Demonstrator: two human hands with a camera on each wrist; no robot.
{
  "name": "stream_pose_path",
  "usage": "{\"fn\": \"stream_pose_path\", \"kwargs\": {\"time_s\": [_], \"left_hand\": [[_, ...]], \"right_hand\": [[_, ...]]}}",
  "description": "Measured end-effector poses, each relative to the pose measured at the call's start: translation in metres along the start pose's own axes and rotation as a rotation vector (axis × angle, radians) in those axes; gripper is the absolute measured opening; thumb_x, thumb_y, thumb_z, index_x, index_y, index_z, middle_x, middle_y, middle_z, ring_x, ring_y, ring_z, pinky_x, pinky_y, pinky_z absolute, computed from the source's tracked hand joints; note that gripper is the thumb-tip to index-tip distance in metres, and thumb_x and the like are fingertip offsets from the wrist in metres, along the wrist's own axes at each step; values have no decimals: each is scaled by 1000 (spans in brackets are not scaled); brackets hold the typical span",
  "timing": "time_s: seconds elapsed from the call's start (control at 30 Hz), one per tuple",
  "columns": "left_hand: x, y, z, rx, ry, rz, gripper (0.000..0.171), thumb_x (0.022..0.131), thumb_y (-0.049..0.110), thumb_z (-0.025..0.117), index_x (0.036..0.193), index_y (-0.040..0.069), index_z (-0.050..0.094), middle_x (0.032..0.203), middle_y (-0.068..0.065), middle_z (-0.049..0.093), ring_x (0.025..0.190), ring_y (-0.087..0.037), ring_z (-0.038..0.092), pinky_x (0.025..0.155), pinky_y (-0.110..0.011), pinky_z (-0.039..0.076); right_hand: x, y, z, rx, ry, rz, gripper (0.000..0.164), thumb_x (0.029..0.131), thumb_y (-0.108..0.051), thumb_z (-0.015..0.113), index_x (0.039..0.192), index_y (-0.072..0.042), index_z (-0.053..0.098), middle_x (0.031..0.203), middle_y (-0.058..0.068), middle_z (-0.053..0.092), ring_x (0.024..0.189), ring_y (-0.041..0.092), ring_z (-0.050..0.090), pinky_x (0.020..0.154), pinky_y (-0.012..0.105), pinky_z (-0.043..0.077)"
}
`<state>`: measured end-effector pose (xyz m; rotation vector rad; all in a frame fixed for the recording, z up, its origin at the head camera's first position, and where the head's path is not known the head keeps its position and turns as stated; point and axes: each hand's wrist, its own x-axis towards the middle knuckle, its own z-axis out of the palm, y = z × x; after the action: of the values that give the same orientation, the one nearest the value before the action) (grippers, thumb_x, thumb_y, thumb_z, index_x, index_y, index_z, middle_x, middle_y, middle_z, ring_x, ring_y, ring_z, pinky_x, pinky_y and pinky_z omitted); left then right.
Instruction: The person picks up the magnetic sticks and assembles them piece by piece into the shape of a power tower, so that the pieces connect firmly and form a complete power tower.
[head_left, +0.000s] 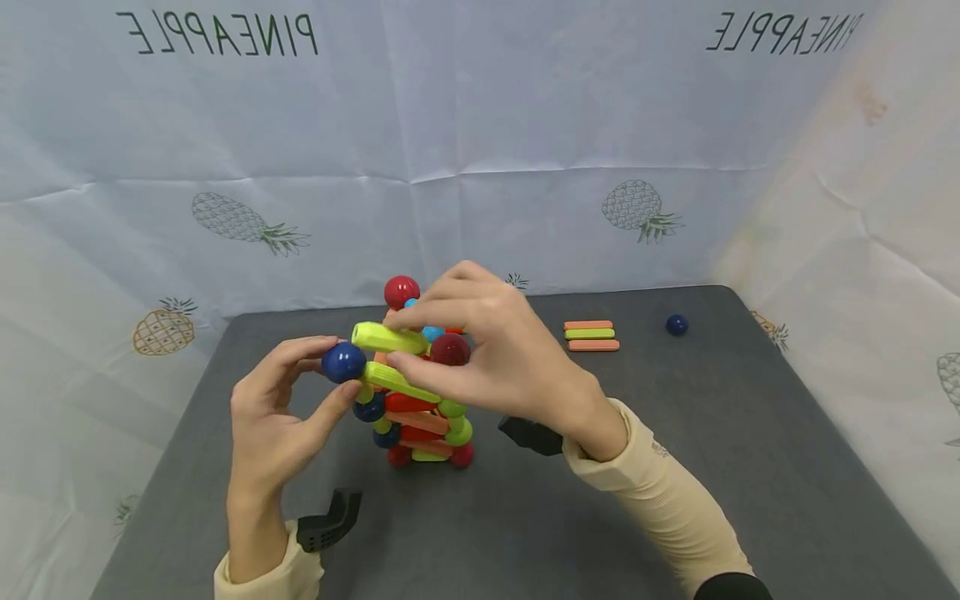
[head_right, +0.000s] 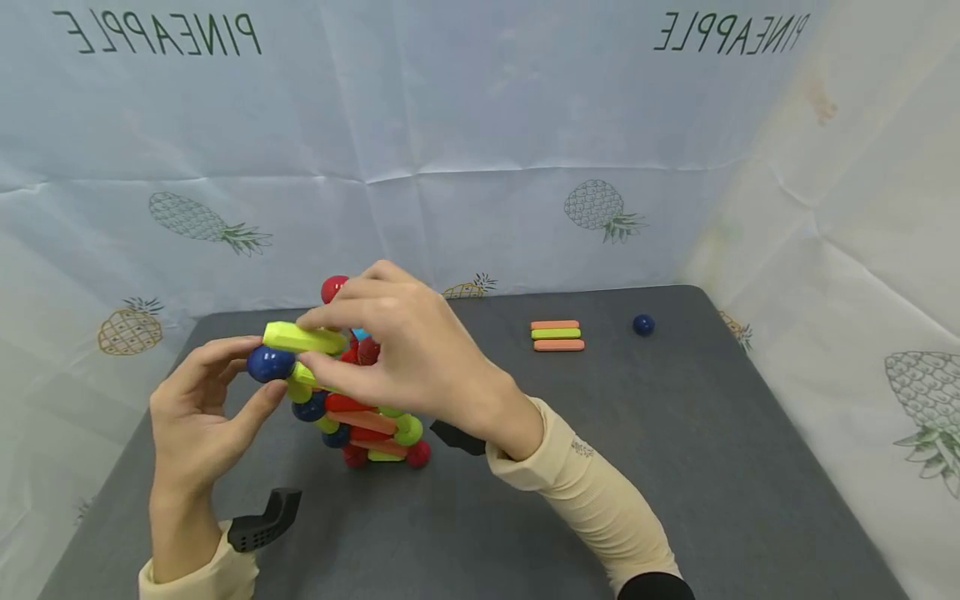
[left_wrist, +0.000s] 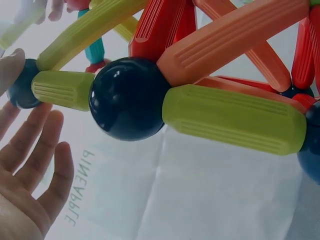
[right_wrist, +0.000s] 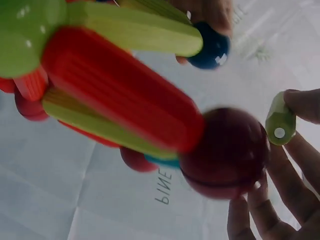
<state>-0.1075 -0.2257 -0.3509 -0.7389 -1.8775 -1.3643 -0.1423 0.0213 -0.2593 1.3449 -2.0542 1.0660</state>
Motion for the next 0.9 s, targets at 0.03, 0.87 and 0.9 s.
{"fn": "stream_pose_path", "kwargs": {"time_s": [0.03, 0.87, 0.9], "left_hand": [[0, 0, 0, 3, 5, -4, 49, 84, 15, 85, 114, -17, 64, 113, 6, 72, 94, -5, 69, 89, -15, 54], [3, 3, -1, 83, 0, 2, 49, 86, 24, 83, 116, -12, 70, 114, 12, 73, 94, -3, 67, 87, -13, 52], [3, 3, -1, 84, -2, 6, 49, 86, 25, 83, 116, -12, 70, 114, 12, 72, 94, -3, 67, 87, -13, 52]], "right_hand": [[0, -1, 3, -33, -21, -5, 21, 84, -19, 83, 102, -10, 81, 87, -3, 75, 91, 13, 56, 76, 24, 47], [-10, 3, 19, -304, -129, -12, 9, 85, -20, 80, 94, -17, 82, 80, -7, 68, 89, 14, 54, 78, 25, 44], [-10, 3, 20, -304, -129, -12, 9, 86, -20, 79, 94, -17, 82, 81, -6, 68, 89, 14, 54, 78, 25, 44]]}}
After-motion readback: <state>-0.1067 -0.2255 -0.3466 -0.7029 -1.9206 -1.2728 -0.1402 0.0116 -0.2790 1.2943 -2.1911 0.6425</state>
